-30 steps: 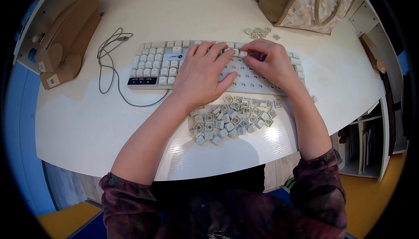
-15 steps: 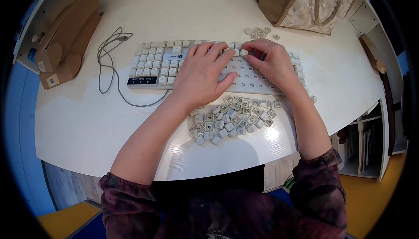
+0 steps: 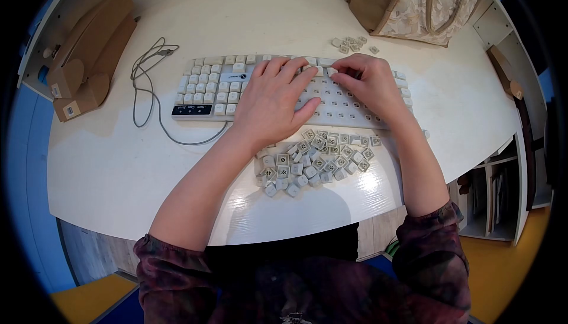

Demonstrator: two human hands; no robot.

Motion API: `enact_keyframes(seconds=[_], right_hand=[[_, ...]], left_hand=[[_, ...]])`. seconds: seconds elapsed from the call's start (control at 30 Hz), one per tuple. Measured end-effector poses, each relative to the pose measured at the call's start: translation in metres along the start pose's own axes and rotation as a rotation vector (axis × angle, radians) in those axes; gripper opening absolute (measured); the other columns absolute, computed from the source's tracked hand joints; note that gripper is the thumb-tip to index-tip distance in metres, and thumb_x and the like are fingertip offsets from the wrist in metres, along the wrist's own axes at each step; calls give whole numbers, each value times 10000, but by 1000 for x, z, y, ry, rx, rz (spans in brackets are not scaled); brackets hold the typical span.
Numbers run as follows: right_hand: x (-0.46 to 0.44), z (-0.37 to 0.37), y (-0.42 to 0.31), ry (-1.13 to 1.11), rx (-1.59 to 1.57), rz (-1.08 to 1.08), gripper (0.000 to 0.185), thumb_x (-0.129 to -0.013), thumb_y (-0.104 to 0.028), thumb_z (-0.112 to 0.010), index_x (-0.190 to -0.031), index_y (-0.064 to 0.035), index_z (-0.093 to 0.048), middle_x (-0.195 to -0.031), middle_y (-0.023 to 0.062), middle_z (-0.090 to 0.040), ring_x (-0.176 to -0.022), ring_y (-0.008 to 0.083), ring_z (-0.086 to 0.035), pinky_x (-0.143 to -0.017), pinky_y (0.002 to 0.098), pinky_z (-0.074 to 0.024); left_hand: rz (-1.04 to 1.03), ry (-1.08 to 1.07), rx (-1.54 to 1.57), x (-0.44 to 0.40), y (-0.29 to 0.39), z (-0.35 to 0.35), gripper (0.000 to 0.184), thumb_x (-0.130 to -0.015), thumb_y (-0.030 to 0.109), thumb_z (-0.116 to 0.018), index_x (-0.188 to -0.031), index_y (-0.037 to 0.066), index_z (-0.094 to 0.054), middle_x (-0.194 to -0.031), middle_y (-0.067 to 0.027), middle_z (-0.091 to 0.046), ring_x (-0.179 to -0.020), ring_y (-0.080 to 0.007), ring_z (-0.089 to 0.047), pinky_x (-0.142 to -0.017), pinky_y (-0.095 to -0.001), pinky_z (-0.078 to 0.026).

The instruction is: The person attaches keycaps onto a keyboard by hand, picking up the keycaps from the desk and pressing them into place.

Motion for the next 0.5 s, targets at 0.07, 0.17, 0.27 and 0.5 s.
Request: enact_keyframes(seconds=[0.07, 0.17, 0.27, 0.5], right_hand=[[1, 1, -1, 11, 15, 7, 191, -816, -177, -759, -928, -21, -757, -879, 135, -725, -767, 305, -676, -727, 382, -535], [3, 0, -6, 47, 65, 39, 184, -819, -173, -755, -924, -22, -756, -877, 136, -724, -762, 306, -675, -724, 380, -534], [3, -2, -7, 76, 75, 39, 175, -819, -171, -755, -920, -27, -757, -872, 131, -725, -759, 303, -676, -719, 378, -534], [1, -3, 0, 70, -9, -17, 174, -803, -167, -771, -924, -43, -759, -877, 116, -728, -761, 291, -679, -712, 371, -533]], left_hand=[[-1, 3, -3, 0, 1, 0, 480, -924, 352, -605, -1318, 79, -582, -1342, -101, -542, -1266, -292, -459, -1084, -439, -347], [-1, 6, -4, 0, 1, -1, 479, -924, 351, -606, -1317, 79, -583, -1340, -100, -542, -1266, -293, -459, -1085, -440, -347], [-6, 13, -6, 0, 1, 0, 478, -922, 347, -609, -1316, 78, -582, -1340, -101, -542, -1265, -294, -461, -1086, -440, -347], [-3, 7, 6, 0, 1, 1, 475, -920, 340, -614, -1314, 78, -582, -1340, -101, -542, -1264, -295, -463, -1090, -437, -347]])
Point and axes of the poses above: each hand's wrist, its own x-axis away from the middle knuckle, its own z-axis out of the back of the hand, y = z × x, the point moved 6 cm from there along -x, towards the middle knuckle
